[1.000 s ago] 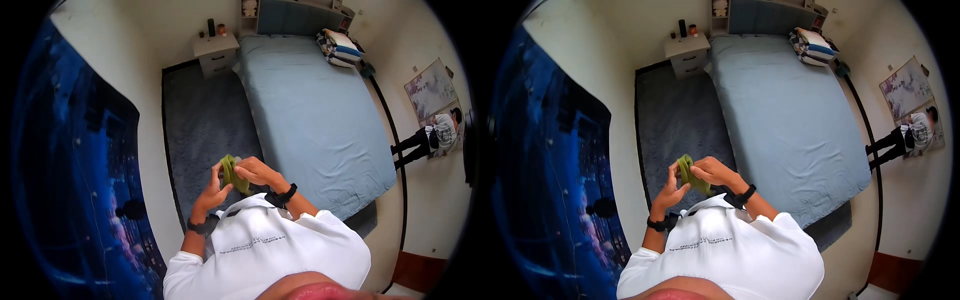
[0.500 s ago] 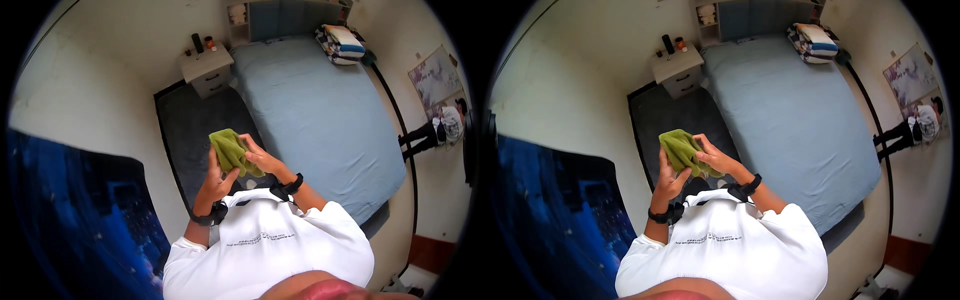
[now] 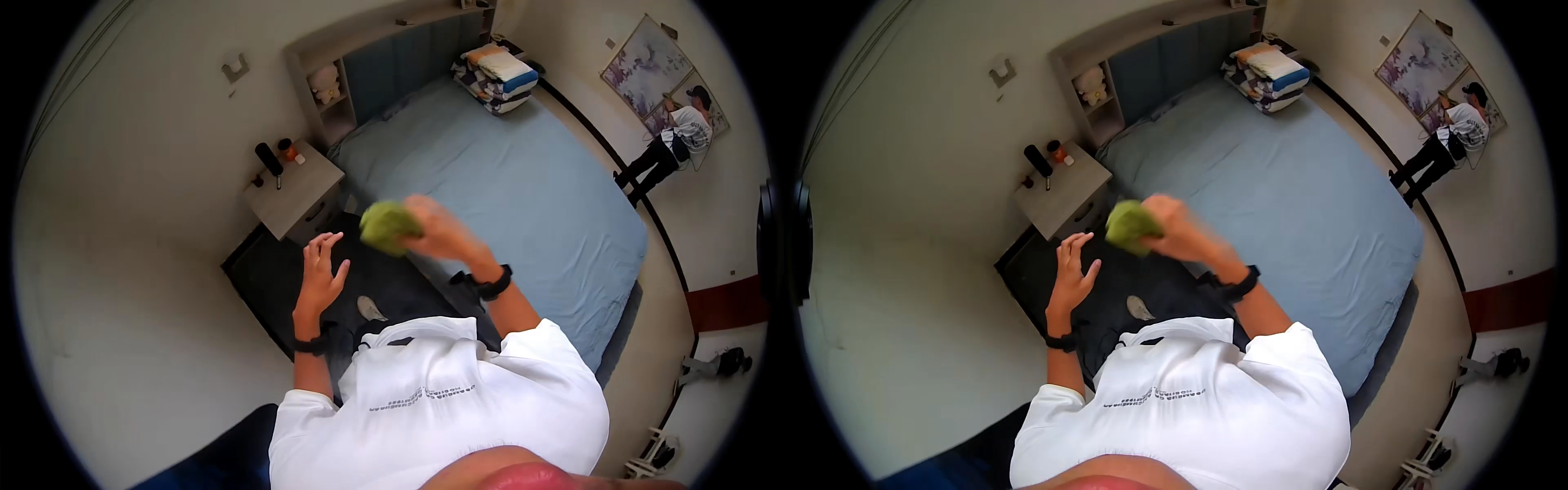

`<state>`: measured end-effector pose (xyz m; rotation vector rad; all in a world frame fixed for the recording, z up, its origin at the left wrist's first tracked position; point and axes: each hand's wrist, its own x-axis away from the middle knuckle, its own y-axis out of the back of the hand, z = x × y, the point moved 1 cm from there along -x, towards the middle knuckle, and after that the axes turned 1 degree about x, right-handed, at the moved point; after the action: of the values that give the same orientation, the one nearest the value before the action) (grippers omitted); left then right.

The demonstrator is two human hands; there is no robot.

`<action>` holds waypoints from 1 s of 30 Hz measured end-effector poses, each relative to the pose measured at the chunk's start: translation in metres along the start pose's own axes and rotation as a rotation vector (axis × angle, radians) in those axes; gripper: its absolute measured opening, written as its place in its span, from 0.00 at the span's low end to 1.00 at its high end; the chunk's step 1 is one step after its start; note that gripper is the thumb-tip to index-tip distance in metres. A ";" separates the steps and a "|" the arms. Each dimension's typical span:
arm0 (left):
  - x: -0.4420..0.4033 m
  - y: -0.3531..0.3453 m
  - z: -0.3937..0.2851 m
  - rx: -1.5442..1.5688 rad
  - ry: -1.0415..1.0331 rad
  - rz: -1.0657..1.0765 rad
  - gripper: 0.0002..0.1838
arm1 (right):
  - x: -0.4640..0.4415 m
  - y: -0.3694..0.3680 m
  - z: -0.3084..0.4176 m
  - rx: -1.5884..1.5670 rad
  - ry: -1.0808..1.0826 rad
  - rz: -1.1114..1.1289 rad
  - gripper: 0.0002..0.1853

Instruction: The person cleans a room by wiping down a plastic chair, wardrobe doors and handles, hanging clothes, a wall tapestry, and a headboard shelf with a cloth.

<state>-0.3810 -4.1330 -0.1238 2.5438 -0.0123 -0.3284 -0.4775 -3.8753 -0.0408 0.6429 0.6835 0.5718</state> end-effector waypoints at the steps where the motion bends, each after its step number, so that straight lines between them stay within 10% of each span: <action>1: -0.009 0.011 0.014 -0.105 0.014 0.000 0.29 | -0.007 0.018 -0.019 0.069 -0.083 -0.064 0.17; 6: -0.034 0.064 0.076 -0.091 0.180 -0.043 0.26 | 0.005 0.137 -0.090 0.329 -0.639 -0.734 0.23; 14: -0.111 0.137 0.119 0.151 0.177 0.043 0.20 | -0.035 0.150 -0.148 0.235 -0.493 -1.106 0.12; 22: -0.281 0.184 0.155 0.082 -0.048 -0.074 0.19 | -0.272 0.041 -0.276 0.098 -0.303 -0.654 0.26; 24: -0.317 0.184 0.166 0.660 0.015 -0.199 0.19 | -0.322 0.015 -0.313 0.131 -0.277 -0.647 0.26; 30: -0.443 0.195 0.228 0.864 0.258 -0.543 0.12 | -0.458 -0.051 -0.422 0.271 -0.446 -0.637 0.24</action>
<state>-0.8530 -4.3845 -0.1004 3.3974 0.8070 -0.2166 -1.0609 -4.0669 -0.1529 0.7263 0.5044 -0.2572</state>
